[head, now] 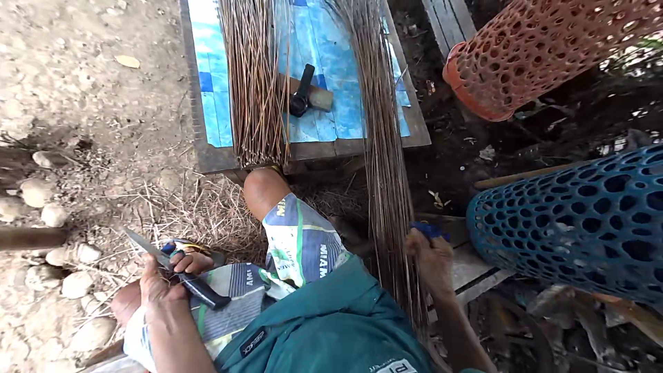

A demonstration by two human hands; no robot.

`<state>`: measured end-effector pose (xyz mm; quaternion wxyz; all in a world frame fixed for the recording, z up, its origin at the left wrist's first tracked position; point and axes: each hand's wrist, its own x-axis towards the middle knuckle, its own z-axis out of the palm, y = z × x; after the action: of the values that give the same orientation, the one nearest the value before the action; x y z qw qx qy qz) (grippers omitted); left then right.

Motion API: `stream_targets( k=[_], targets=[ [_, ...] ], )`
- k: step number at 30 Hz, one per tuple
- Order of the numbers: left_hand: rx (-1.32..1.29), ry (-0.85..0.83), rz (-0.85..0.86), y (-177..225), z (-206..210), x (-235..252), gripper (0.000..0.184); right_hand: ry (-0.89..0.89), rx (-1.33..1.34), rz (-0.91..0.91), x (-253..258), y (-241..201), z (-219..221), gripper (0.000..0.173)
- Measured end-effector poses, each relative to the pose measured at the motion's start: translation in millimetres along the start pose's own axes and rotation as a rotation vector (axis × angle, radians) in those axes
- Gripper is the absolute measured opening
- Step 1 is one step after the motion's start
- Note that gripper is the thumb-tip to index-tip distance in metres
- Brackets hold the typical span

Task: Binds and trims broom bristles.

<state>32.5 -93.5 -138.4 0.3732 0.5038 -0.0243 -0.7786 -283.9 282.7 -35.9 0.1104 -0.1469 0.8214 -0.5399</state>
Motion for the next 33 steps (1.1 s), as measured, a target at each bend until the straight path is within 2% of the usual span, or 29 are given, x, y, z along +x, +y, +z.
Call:
stream_targets(
  k=[3, 4, 6, 8, 9, 10, 12, 14, 16, 18, 20, 22, 24, 26, 28, 30, 32, 33],
  targets=[
    [-0.051, -0.041, 0.001, -0.5, 4.2, -6.0, 0.062, -0.043, 0.304, -0.061, -1.6, -35.5, -4.3, 0.014],
    [-0.081, -0.090, 0.018, -0.9, 6.5, -10.3, 0.064, -0.099, 0.401, -0.046, -4.4, -45.9, -0.7, 0.014],
    [-0.057, -0.290, 0.093, -3.2, 10.5, -25.8, 0.064, -0.273, 0.568, 0.050, -13.9, -62.4, 13.6, 0.019],
    [0.153, -0.548, 0.213, -10.0, 16.7, -51.0, 0.049, -0.517, 0.716, 0.162, -24.3, -71.6, 34.4, 0.021],
    [0.290, -0.657, 0.222, -13.9, 22.1, -66.9, 0.041, -0.647, 0.783, 0.214, -28.5, -73.7, 46.7, 0.022],
    [0.417, -0.740, 0.187, -19.2, 29.0, -85.2, 0.037, -0.778, 0.844, 0.257, -31.6, -74.3, 59.1, 0.024],
    [0.585, -0.804, 0.090, -37.4, 43.7, -125.9, 0.026, -0.966, 0.908, 0.380, -38.0, -76.9, 81.9, 0.023],
    [0.643, -0.934, 0.041, -59.6, 55.4, -152.3, 0.013, -1.084, 0.890, 0.484, -43.1, -79.9, 99.0, 0.021],
    [0.583, -1.112, 0.053, -79.0, 59.0, -160.6, 0.011, -1.145, 0.828, 0.519, -47.1, -81.0, 107.5, 0.019],
    [0.518, -1.116, 0.086, -82.6, 57.2, -162.5, 0.010, -1.179, 0.785, 0.487, -48.6, -80.0, 109.1, 0.019],
    [0.489, -0.894, 0.127, -65.5, 54.2, -161.8, 0.010, -1.194, 0.671, 0.438, -48.9, -78.7, 102.2, 0.017],
    [0.407, -0.676, 0.188, -31.4, 50.8, -144.5, 0.021, -1.205, 0.523, 0.434, -51.6, -75.2, 85.9, 0.017],
    [0.282, -0.649, 0.271, 7.9, 41.4, -114.3, 0.032, -1.216, 0.420, 0.468, -53.8, -69.1, 67.7, 0.015],
    [0.193, -0.660, 0.295, 30.7, 32.9, -96.7, 0.039, -1.201, 0.440, 0.567, -53.9, -64.9, 58.1, 0.015],
    [0.347, -0.638, 0.255, 18.3, 39.8, -104.7, 0.034, -1.184, 0.564, 0.732, -50.6, -67.4, 61.2, 0.016],
    [0.552, -0.653, 0.098, -27.9, 50.9, -130.1, 0.018, -1.215, 0.704, 0.835, -46.2, -68.5, 71.0, 0.020],
    [0.619, -0.884, -0.053, -72.1, 59.7, -152.1, 0.004, -1.270, 0.844, 0.899, -41.3, -64.1, 82.3, 0.022],
    [0.567, -0.987, -0.103, -85.9, 61.7, -157.6, 0.003, -1.312, 0.929, 0.933, -40.0, -59.7, 85.8, 0.024]
  ],
)
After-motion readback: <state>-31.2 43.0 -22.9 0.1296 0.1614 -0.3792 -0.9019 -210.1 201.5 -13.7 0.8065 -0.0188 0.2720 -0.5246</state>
